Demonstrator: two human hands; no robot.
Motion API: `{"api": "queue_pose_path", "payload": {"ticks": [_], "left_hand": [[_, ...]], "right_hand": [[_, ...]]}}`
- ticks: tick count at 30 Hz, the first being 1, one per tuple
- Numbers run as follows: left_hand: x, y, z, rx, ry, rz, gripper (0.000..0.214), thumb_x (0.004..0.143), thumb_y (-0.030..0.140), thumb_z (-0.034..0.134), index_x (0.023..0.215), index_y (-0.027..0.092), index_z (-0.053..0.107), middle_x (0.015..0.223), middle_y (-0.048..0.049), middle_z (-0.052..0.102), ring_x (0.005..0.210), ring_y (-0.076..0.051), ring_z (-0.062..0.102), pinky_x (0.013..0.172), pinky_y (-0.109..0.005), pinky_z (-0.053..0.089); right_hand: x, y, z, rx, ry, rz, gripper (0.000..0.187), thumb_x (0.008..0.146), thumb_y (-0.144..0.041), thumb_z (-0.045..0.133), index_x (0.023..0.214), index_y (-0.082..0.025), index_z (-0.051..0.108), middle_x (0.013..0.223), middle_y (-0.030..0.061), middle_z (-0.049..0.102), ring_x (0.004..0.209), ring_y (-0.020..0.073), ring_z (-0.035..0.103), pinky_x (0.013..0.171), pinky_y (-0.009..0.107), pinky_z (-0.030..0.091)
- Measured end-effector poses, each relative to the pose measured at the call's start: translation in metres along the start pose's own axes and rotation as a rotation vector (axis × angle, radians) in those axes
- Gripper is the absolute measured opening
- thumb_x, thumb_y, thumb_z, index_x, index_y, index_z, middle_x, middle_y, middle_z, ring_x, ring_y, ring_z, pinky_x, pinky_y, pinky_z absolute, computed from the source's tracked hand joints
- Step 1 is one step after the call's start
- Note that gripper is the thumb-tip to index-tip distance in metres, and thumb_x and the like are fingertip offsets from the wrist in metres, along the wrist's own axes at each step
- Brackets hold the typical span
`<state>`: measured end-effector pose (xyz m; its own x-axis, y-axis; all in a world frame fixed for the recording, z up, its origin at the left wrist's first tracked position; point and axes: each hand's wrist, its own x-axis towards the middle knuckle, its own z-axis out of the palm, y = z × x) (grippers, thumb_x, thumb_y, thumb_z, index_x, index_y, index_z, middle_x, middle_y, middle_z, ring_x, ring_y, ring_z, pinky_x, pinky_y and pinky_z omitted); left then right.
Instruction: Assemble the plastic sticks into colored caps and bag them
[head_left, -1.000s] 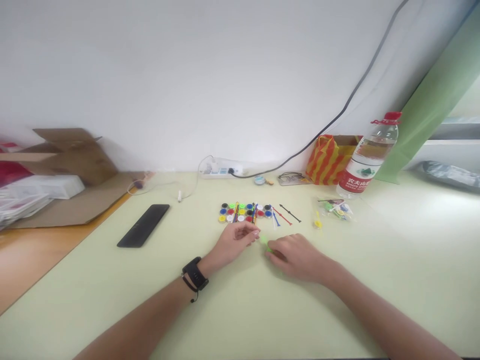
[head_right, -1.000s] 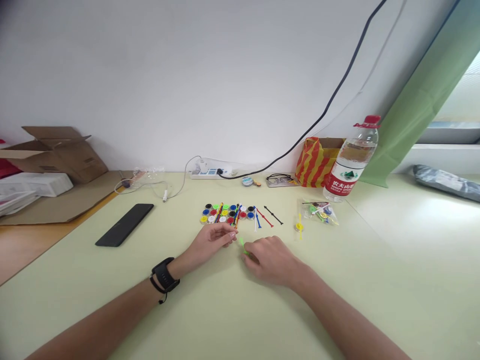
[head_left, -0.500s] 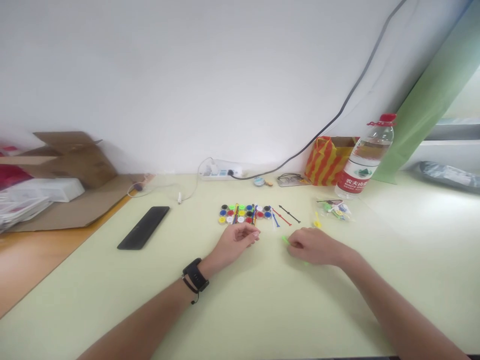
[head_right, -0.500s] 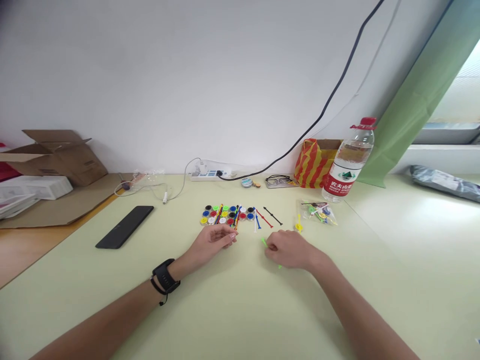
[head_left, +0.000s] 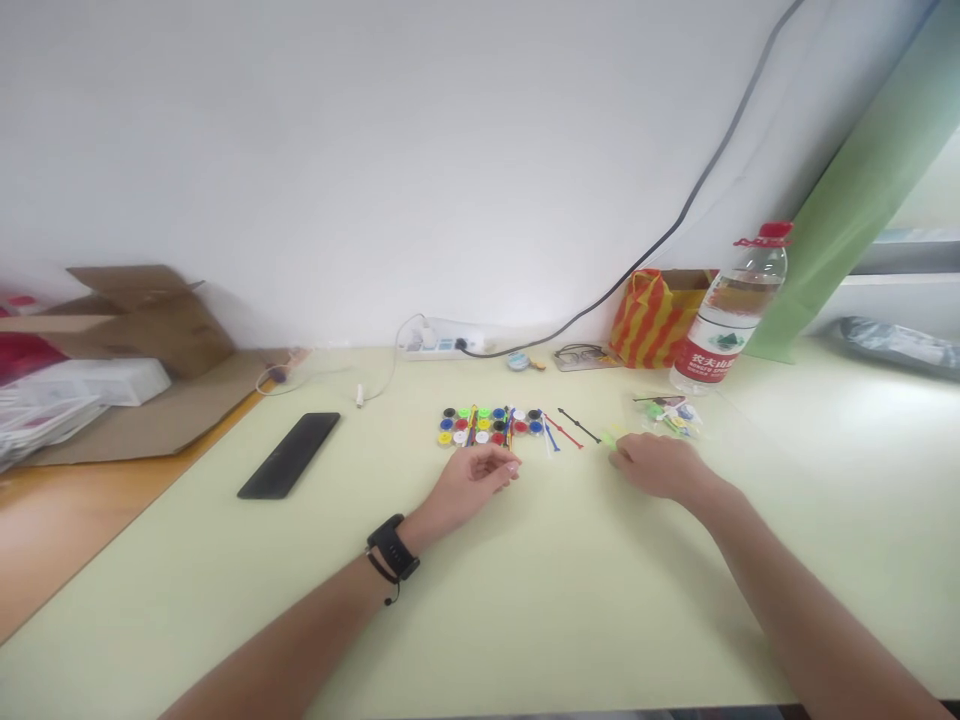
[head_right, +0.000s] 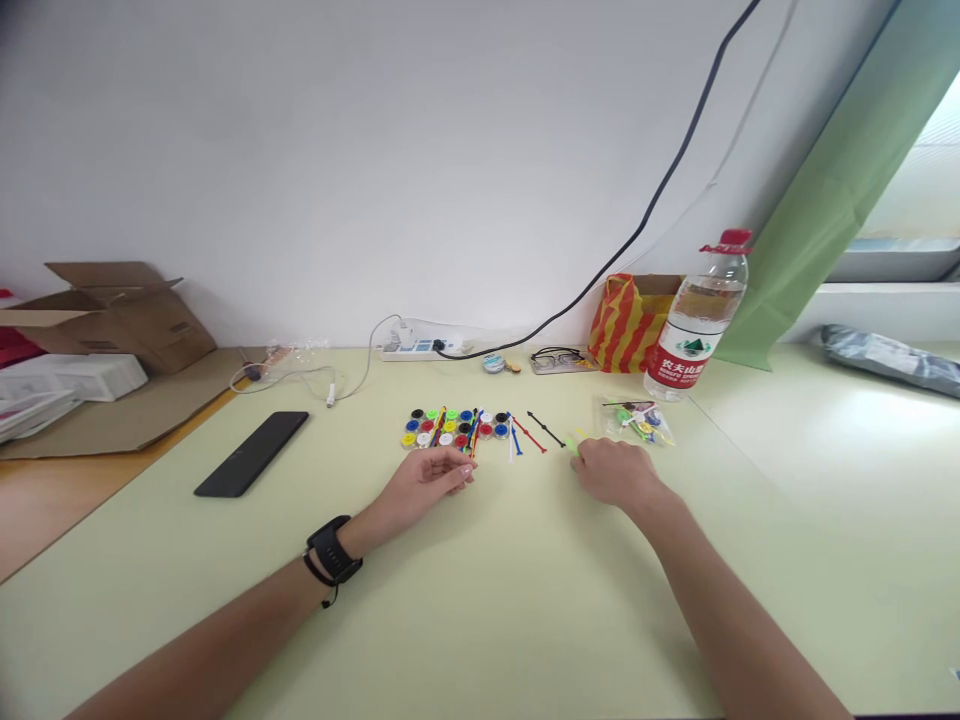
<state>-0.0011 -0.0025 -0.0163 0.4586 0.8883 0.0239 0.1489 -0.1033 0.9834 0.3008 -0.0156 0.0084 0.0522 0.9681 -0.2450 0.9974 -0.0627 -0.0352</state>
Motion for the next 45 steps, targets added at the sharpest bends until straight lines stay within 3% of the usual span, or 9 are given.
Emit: {"api": "queue_pose_path", "payload": {"ticks": [8, 12, 14, 17, 20, 23, 29, 34, 45], "left_hand": [[0.000, 0.000, 0.001, -0.017, -0.001, 0.005, 0.029, 0.086, 0.044, 0.074, 0.092, 0.016, 0.074, 0.091, -0.0071, 0.072, 0.080, -0.016, 0.066, 0.072, -0.028, 0.053], [0.000, 0.001, 0.002, -0.028, 0.002, 0.000, 0.029, 0.085, 0.045, 0.075, 0.091, 0.016, 0.074, 0.089, -0.0066, 0.071, 0.079, -0.016, 0.065, 0.071, -0.028, 0.052], [0.000, 0.000, 0.002, -0.025, -0.003, 0.006, 0.029, 0.086, 0.045, 0.074, 0.092, 0.017, 0.074, 0.090, -0.0066, 0.071, 0.079, -0.016, 0.065, 0.071, -0.028, 0.052], [0.000, 0.000, 0.002, -0.012, -0.014, 0.021, 0.028, 0.087, 0.044, 0.073, 0.093, 0.017, 0.074, 0.091, -0.0067, 0.071, 0.081, -0.017, 0.066, 0.073, -0.029, 0.052], [0.000, -0.001, 0.002, -0.002, -0.019, 0.029, 0.027, 0.088, 0.043, 0.073, 0.094, 0.016, 0.074, 0.091, -0.0069, 0.071, 0.083, -0.018, 0.066, 0.076, -0.029, 0.052], [0.000, -0.002, 0.002, 0.010, -0.019, 0.029, 0.027, 0.089, 0.042, 0.072, 0.095, 0.016, 0.074, 0.090, -0.0066, 0.071, 0.083, -0.017, 0.065, 0.076, -0.029, 0.052], [-0.001, -0.005, 0.001, 0.028, -0.036, 0.047, 0.026, 0.090, 0.041, 0.071, 0.097, 0.016, 0.075, 0.093, -0.0072, 0.072, 0.086, -0.018, 0.066, 0.079, -0.030, 0.053], [0.000, -0.006, 0.001, 0.040, -0.029, 0.048, 0.025, 0.091, 0.040, 0.071, 0.097, 0.016, 0.075, 0.093, -0.0071, 0.072, 0.086, -0.018, 0.066, 0.078, -0.029, 0.053], [-0.002, 0.001, 0.002, 0.084, -0.043, 0.067, 0.023, 0.091, 0.038, 0.069, 0.097, 0.017, 0.075, 0.092, -0.0057, 0.072, 0.084, -0.018, 0.065, 0.077, -0.029, 0.051]], "right_hand": [[0.010, 0.014, 0.000, 0.016, 0.059, 0.093, 0.031, 0.099, -0.036, 0.046, 0.081, -0.018, 0.063, 0.092, 0.0134, 0.072, 0.083, 0.0278, 0.068, 0.066, 0.034, 0.041], [0.008, 0.009, -0.001, 0.030, 0.241, 0.111, 0.020, 0.094, -0.039, 0.057, 0.089, -0.020, 0.062, 0.092, 0.0116, 0.072, 0.083, 0.0293, 0.067, 0.066, 0.036, 0.041], [0.006, -0.001, 0.001, 0.079, 0.360, 0.000, 0.017, 0.094, -0.037, 0.056, 0.097, -0.021, 0.062, 0.099, 0.0110, 0.071, 0.090, 0.0299, 0.066, 0.070, 0.038, 0.044], [0.002, -0.021, 0.010, 0.205, 0.469, -0.339, 0.022, 0.097, -0.034, 0.053, 0.114, -0.022, 0.061, 0.112, 0.0113, 0.069, 0.106, 0.0293, 0.062, 0.085, 0.041, 0.048], [-0.004, -0.042, 0.023, 0.250, 0.452, -0.616, 0.034, 0.098, -0.032, 0.054, 0.131, -0.023, 0.057, 0.128, 0.0132, 0.064, 0.122, 0.0313, 0.054, 0.100, 0.047, 0.047], [-0.009, -0.055, 0.031, 0.255, 0.424, -0.723, 0.034, 0.099, -0.030, 0.054, 0.133, -0.024, 0.058, 0.136, 0.0124, 0.060, 0.131, 0.0326, 0.048, 0.109, 0.053, 0.042], [-0.007, -0.054, 0.032, 0.308, 0.443, -0.742, 0.027, 0.097, -0.027, 0.058, 0.123, -0.022, 0.064, 0.123, 0.0120, 0.067, 0.121, 0.0309, 0.056, 0.105, 0.051, 0.047], [-0.001, -0.051, 0.035, 0.336, 0.498, -0.761, 0.029, 0.096, -0.018, 0.055, 0.123, -0.020, 0.064, 0.126, 0.0121, 0.068, 0.124, 0.0306, 0.056, 0.105, 0.050, 0.047], [-0.004, -0.057, 0.033, 0.417, 0.387, -0.832, 0.030, 0.099, -0.008, 0.045, 0.105, -0.021, 0.071, 0.096, 0.0068, 0.074, 0.094, 0.0222, 0.066, 0.080, 0.036, 0.053]]}}
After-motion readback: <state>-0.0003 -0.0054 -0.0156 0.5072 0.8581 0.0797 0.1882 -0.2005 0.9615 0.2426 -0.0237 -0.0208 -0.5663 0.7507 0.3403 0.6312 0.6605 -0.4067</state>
